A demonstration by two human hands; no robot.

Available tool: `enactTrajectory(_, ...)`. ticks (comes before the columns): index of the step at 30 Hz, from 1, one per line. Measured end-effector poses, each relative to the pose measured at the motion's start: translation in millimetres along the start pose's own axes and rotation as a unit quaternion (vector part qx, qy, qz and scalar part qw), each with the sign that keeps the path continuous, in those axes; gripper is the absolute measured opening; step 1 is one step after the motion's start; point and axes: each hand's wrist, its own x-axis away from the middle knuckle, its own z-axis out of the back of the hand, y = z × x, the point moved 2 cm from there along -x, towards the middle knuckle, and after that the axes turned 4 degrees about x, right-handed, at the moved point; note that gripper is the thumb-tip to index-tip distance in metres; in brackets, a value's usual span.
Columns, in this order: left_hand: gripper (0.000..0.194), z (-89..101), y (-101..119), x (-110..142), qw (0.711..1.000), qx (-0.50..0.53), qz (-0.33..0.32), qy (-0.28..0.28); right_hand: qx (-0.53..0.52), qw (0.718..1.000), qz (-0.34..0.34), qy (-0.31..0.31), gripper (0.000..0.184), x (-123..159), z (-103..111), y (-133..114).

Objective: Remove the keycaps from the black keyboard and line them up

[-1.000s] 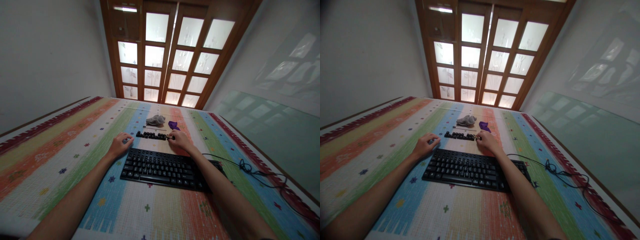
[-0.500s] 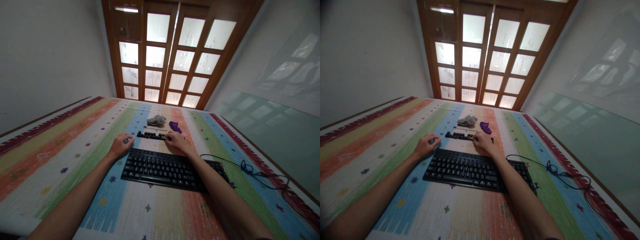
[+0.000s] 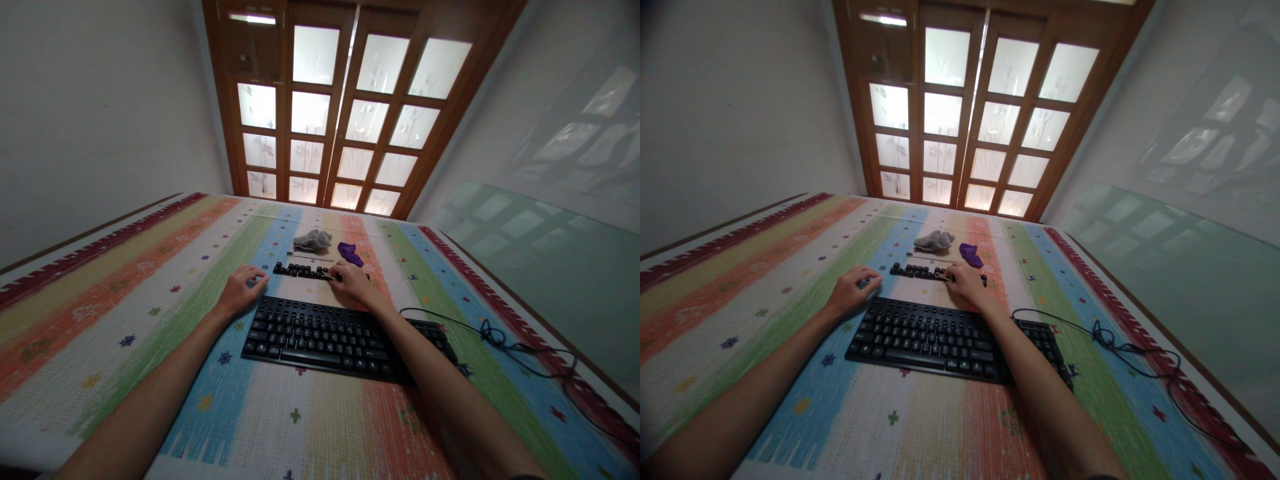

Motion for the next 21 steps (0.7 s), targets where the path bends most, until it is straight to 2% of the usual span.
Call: enactTrajectory(21, 0.022, 0.2, 1.9, -0.3, 1.0, 0.006, 0.004, -0.008, -0.008, 1.0, 0.007, 0.0, 0.019, -4.9, -2.2, 8.3)
